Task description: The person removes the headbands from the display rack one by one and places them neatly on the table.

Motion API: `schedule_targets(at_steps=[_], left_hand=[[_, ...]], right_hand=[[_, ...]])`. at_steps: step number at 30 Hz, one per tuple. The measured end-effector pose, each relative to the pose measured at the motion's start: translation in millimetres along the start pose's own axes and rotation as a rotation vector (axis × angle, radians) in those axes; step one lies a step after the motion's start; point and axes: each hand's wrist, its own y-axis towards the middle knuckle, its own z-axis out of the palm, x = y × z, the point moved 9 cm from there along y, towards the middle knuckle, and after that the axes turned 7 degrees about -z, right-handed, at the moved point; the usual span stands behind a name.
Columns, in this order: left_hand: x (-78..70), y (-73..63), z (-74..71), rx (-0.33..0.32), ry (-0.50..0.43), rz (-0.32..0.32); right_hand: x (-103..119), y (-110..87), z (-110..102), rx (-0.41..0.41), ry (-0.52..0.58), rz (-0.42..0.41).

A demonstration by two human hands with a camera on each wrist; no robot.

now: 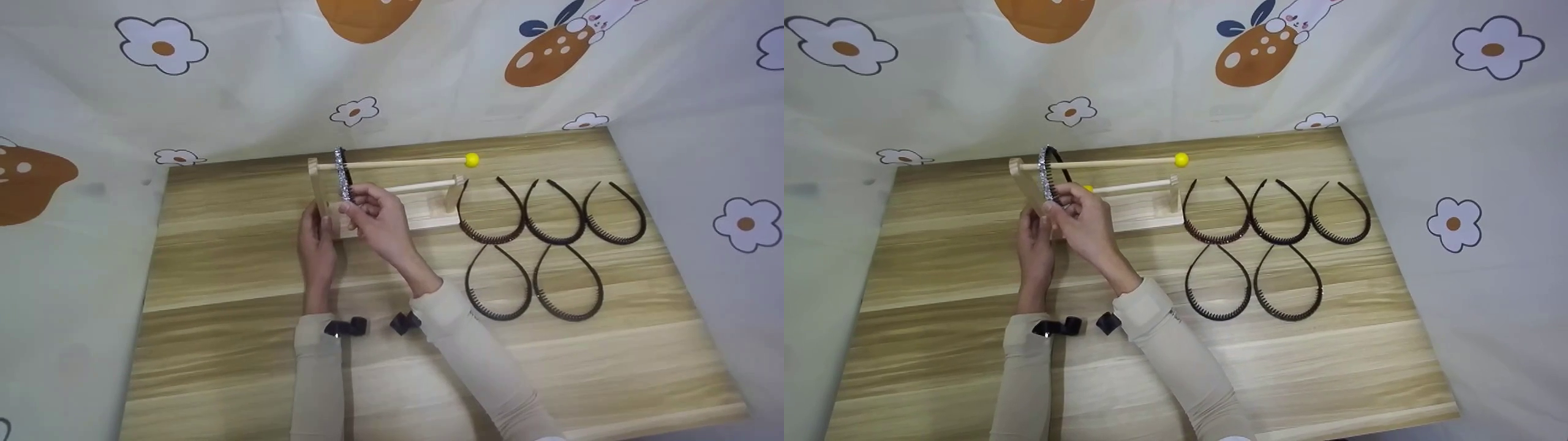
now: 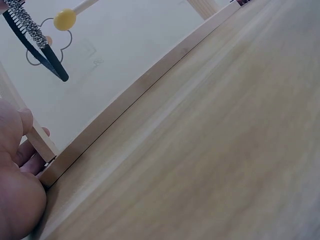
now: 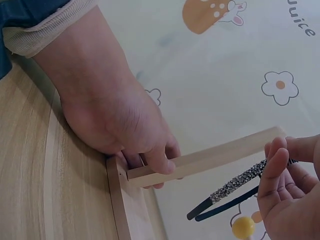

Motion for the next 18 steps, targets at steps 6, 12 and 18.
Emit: schedule_targets(at_steps=[6, 12, 18], left_hand=[[0.1, -0.4, 0.3, -0.001, 0.000, -0.010], [-1.5, -0.8, 0.1, -0.001, -0.013, -0.008], [0.3, -0.6, -0.4, 0.000, 0.003, -0.017]], right_hand=[[2, 0.2, -4, -0.004, 0.000, -0.005], [5, 0.2, -7, -0.011, 0.008, -0.024], [11, -1.1, -12, -0.028, 0.038, -0.037]])
